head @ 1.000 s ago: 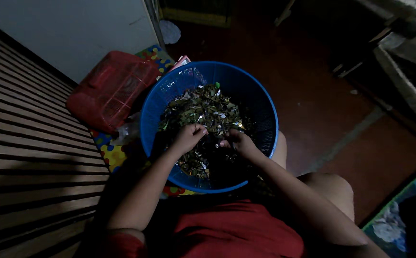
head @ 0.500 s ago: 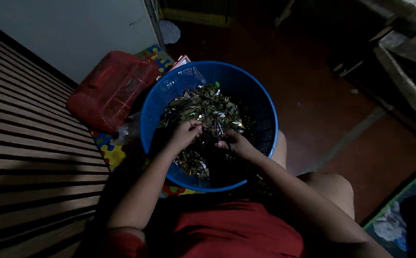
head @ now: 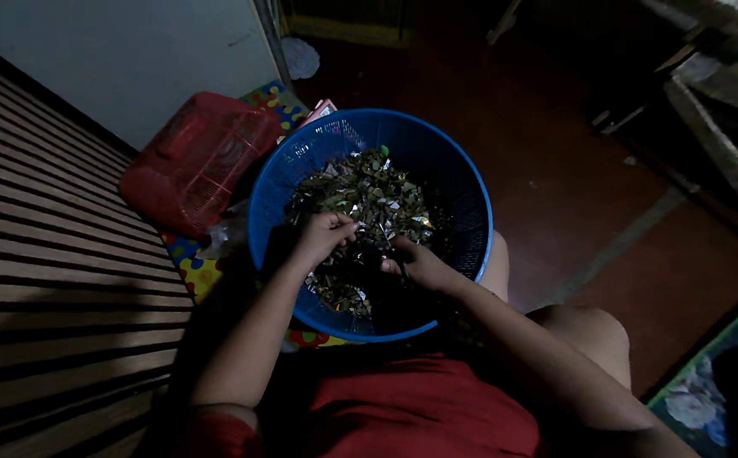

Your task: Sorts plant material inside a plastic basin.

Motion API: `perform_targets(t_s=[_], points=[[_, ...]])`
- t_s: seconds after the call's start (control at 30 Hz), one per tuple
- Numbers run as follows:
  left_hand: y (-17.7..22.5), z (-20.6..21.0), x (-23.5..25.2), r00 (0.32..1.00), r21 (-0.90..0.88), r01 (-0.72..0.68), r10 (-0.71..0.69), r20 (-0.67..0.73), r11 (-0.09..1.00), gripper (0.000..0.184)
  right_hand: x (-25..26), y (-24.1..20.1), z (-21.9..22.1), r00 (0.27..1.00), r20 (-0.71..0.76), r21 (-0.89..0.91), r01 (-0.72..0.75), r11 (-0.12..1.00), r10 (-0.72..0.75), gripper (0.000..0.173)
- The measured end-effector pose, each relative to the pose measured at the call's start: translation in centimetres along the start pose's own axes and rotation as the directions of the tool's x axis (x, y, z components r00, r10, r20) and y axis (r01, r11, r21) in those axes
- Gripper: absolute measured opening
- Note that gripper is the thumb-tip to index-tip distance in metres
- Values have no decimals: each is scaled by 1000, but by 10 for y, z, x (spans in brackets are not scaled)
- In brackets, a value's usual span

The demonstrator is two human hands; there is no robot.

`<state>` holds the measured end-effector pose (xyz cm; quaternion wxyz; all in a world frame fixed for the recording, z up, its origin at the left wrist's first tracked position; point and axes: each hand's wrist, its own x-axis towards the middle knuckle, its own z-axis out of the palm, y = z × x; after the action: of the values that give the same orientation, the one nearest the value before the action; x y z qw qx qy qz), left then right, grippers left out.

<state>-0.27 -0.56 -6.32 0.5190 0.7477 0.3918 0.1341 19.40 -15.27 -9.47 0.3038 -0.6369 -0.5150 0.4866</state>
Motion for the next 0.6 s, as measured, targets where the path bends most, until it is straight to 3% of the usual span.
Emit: perform_targets(t_s=[0.27,0.4,0.5,0.6], points=[[4,4,2,991,93,17,-29,131,996,18,1,-3,1,1000,17,-23,5,1000,-5,67],[4,5,3,985,109,37,-54,163,993,19,0,-9,1,999,-41,-94,-6,996,2,55],[7,5,1,988,109,23,-40,153,994,20,-1,-10,-1,995,-99,-65,7,998,-13,43],[8,4,-1,992,102,24,-36,119,995,19,-1,-4,-1,996,-84,3,13,1000,-13,51]])
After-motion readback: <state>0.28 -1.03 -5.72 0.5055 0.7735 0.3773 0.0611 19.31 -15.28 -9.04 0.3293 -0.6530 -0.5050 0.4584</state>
